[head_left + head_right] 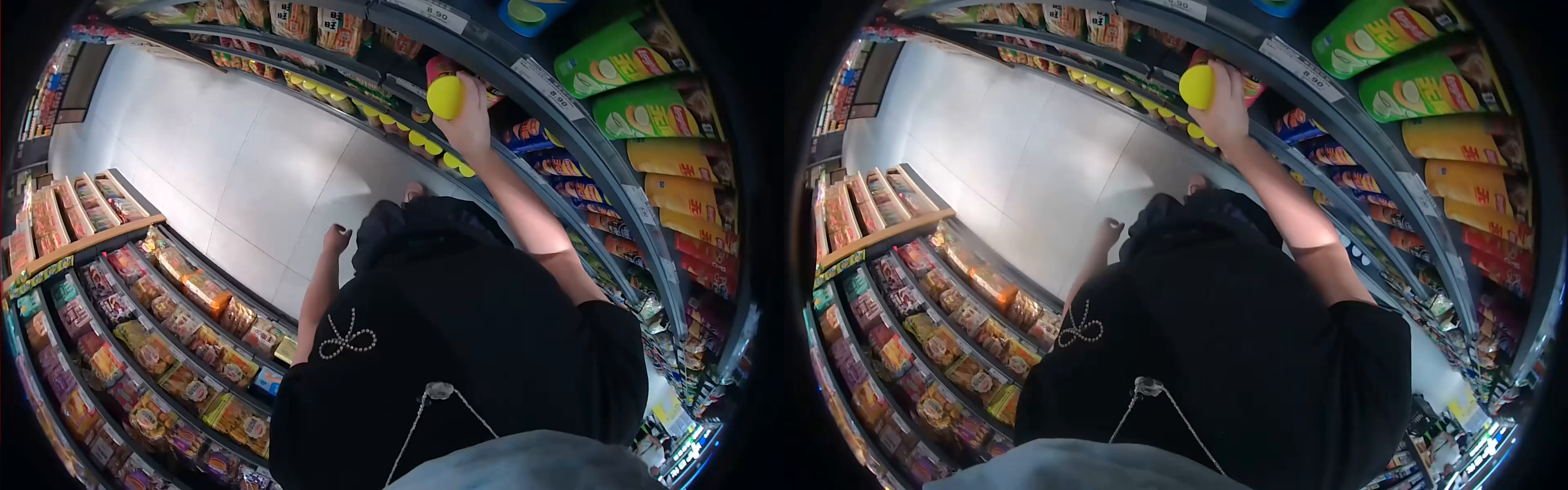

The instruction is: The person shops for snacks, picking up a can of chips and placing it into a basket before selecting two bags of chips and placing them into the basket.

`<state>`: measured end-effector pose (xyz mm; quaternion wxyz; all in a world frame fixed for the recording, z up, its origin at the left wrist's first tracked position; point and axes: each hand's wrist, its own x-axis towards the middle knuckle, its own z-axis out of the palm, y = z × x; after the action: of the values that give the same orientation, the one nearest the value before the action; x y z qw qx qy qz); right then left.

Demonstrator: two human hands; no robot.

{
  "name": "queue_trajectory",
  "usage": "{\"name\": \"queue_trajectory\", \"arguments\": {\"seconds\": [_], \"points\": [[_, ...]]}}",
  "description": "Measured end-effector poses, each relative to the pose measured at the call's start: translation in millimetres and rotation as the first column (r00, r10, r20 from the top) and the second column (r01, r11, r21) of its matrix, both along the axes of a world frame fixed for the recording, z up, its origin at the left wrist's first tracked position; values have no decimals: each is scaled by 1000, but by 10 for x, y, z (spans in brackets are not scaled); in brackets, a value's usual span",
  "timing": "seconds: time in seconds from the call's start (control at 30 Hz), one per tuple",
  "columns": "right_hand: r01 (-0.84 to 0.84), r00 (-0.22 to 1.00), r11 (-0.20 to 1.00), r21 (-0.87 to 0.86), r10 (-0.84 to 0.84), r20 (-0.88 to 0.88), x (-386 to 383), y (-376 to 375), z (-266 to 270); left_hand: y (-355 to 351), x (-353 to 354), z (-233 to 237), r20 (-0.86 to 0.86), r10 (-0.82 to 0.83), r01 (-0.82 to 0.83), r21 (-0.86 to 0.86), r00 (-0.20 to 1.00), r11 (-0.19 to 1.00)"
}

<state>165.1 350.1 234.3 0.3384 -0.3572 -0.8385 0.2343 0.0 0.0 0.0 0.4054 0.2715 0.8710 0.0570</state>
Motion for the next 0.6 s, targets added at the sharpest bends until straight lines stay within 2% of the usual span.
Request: {"name": "queue_trajectory", "arguments": {"seconds": [0.07, 0.1, 0.17, 0.2, 0.27, 0.37, 0.47, 0.57, 0.6], "points": [[79, 996, 993, -83, -75, 52, 33, -88, 54, 22, 148, 207, 47, 50, -51, 15, 998, 999], [120, 991, 993, -19, -119, 63, -230, 310, 24, 652, -74, -62, 49, 28, -33, 101, 998, 994], [216, 971, 974, -67, -207, 119, -332, 259, -5, 637, -131, 5, 61, -21, 15, 92, 998, 996], [215, 971, 975, -61, -207, 124, -353, 244, -21, 619, -173, -23, 129, -28, 22, 48, 991, 999], [215, 970, 976, -26, -210, 123, -435, 327, -43, 679, -284, -110, 149, -34, 27, 46, 988, 999], [243, 937, 964, -107, -205, 283, -544, 501, -89, 703, -591, -100, 138, -107, 107, 1, 985, 994], [341, 876, 935, 100, -355, 327, -682, 553, -21, 753, -972, -12, 91, -231, 234, -25, 969, 972], [312, 819, 915, 256, -395, 416, -720, 694, -112, 788, -1365, 7, 34, -294, 294, -6, 955, 956], [332, 816, 922, 197, -386, 430, -728, 708, -77, 804, -1464, 28, 22, -298, 298, 15, 954, 955]]}}
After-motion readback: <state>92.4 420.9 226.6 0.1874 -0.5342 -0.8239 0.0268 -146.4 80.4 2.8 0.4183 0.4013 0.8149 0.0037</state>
